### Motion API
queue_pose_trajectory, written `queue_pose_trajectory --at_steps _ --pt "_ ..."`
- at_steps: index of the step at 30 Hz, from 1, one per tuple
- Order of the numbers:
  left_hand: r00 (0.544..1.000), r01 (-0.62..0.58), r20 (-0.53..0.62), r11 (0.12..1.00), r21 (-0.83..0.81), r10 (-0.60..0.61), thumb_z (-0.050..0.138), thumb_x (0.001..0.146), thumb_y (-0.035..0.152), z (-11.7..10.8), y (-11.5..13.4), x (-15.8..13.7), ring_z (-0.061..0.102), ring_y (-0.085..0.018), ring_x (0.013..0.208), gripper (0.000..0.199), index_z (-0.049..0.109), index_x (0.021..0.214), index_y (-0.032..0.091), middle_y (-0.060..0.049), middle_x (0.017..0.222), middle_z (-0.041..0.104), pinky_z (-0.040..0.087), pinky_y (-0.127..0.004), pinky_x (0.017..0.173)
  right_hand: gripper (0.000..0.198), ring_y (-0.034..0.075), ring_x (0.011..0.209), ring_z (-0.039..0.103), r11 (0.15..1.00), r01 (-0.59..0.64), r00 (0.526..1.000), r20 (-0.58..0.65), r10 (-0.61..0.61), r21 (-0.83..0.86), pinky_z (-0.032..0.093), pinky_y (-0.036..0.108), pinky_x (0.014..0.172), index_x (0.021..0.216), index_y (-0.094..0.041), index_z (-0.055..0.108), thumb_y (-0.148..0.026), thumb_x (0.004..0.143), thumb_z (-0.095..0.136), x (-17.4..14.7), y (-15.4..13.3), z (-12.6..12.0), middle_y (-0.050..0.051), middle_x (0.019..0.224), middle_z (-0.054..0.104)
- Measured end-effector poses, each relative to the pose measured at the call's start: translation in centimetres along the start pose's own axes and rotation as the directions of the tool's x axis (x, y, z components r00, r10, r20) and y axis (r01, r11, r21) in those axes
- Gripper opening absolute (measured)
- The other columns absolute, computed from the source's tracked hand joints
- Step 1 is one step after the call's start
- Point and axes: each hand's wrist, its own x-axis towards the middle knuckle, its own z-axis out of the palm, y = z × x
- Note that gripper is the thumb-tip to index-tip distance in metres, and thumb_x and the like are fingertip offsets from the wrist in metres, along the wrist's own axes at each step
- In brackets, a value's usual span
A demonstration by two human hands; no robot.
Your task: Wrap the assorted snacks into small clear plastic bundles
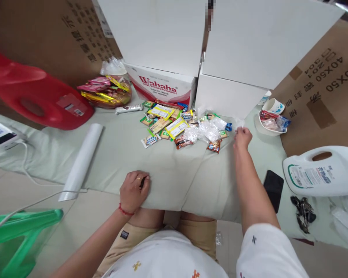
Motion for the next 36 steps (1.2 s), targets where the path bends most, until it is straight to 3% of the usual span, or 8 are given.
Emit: queue_pose_trajectory --at_steps 5,10,12,20,24,27,31,36 --pt "0.966 0.25 0.173 0.873 -0.42 -0.193 0.049 0.097 0.047 -0.8 2.5 0.6 0.061 -0.02 0.08 0.031 0.066 0.089 0.022 -0.006 0.083 0.067 0.049 -0.034 0.074 0.035 0.007 0.05 0.035 0.742 -0.351 0.927 0.322 0.191 0.571 0.033 0.019 0.044 0.077 -0.023 0.051 -0.045 0.071 0.077 -15.0 -0.4 -0.8 -0.007 0.065 0.043" --pt "0.644 0.765 0.753 0.107 -0.635 -0.137 0.049 0.082 0.081 1.7 7.2 4.6 0.062 -0.015 0.067 0.072 0.059 0.116 0.018 -0.013 0.107 0.069 0.033 -0.023 0.044 0.032 0.005 0.048 0.035 0.509 -0.602 0.783 0.581 0.223 0.616 0.032 0.017 0.04 0.081 -0.021 0.064 -0.037 0.066 0.088 -24.2 -1.5 -0.3 -0.006 0.069 0.052" --pt "0.577 0.816 0.814 0.003 -0.578 -0.071 0.065 0.074 0.076 3.2 8.4 6.1 0.056 -0.01 0.059 0.068 0.059 0.11 0.018 -0.011 0.104 0.07 0.027 -0.02 0.042 0.03 0.005 0.048 0.034 0.524 -0.611 0.771 0.597 0.222 0.593 0.03 0.017 0.039 0.08 -0.021 0.066 -0.039 0.068 0.087 -25.2 -1.8 -0.2 -0.005 0.068 0.052" --pt "0.669 0.728 0.566 0.268 -0.632 -0.481 0.059 0.085 0.066 3.4 9.0 4.6 0.047 -0.007 0.05 0.046 0.054 0.087 0.02 -0.001 0.081 0.064 0.03 -0.022 0.046 0.029 0.008 0.051 0.037 0.759 -0.433 0.838 0.528 0.139 0.487 0.031 0.021 0.046 0.081 -0.023 0.067 -0.049 0.08 0.079 -27.3 -0.8 -0.4 -0.005 0.064 0.049" --pt "0.645 0.754 0.738 0.319 -0.575 -0.196 0.058 0.082 0.067 2.9 9.9 2.8 0.042 -0.01 0.048 0.049 0.056 0.073 0.019 0.002 0.061 0.055 0.03 -0.025 0.049 0.028 0.012 0.053 0.041 0.849 -0.335 0.8 0.599 0.027 0.409 0.036 0.023 0.048 0.083 -0.024 0.069 -0.052 0.087 0.07 -28.4 -1.4 0.4 -0.004 0.061 0.049" --pt "0.761 0.63 0.625 0.433 -0.645 -0.176 0.058 0.083 0.054 3.0 10.2 2.3 0.043 -0.012 0.055 0.038 0.054 0.067 0.02 0.003 0.058 0.049 0.031 -0.026 0.055 0.032 0.018 0.073 0.059 0.906 -0.195 0.758 0.644 -0.105 0.377 0.052 0.028 0.063 0.101 -0.024 0.071 -0.054 0.09 0.065 -28.8 -1.9 1.0 0.003 0.086 0.066" --pt "0.885 0.38 0.439 0.785 -0.489 -0.155 0.046 0.093 0.041 2.7 10.5 2.0 0.044 -0.015 0.057 0.037 0.049 0.062 0.022 -0.001 0.059 0.05 0.027 -0.03 0.059 0.065 0.027 0.111 0.061 0.941 0.01 0.895 0.416 -0.159 0.338 0.057 0.038 0.087 0.131 -0.024 0.061 -0.06 0.079 0.075 -28.5 -1.8 1.3 0.013 0.131 0.06" --pt "0.9 0.218 0.436 0.858 -0.465 0.008 0.041 0.099 0.039 2.6 10.7 1.8 0.048 -0.016 0.061 0.039 0.05 0.065 0.021 -0.002 0.064 0.055 0.03 -0.029 0.06 0.034 0.016 0.072 0.058 0.925 -0.131 0.938 0.346 0.0 0.357 0.05 0.027 0.065 0.089 -0.022 0.068 -0.055 0.09 0.064 -27.3 -1.6 1.4 0.001 0.078 0.063"
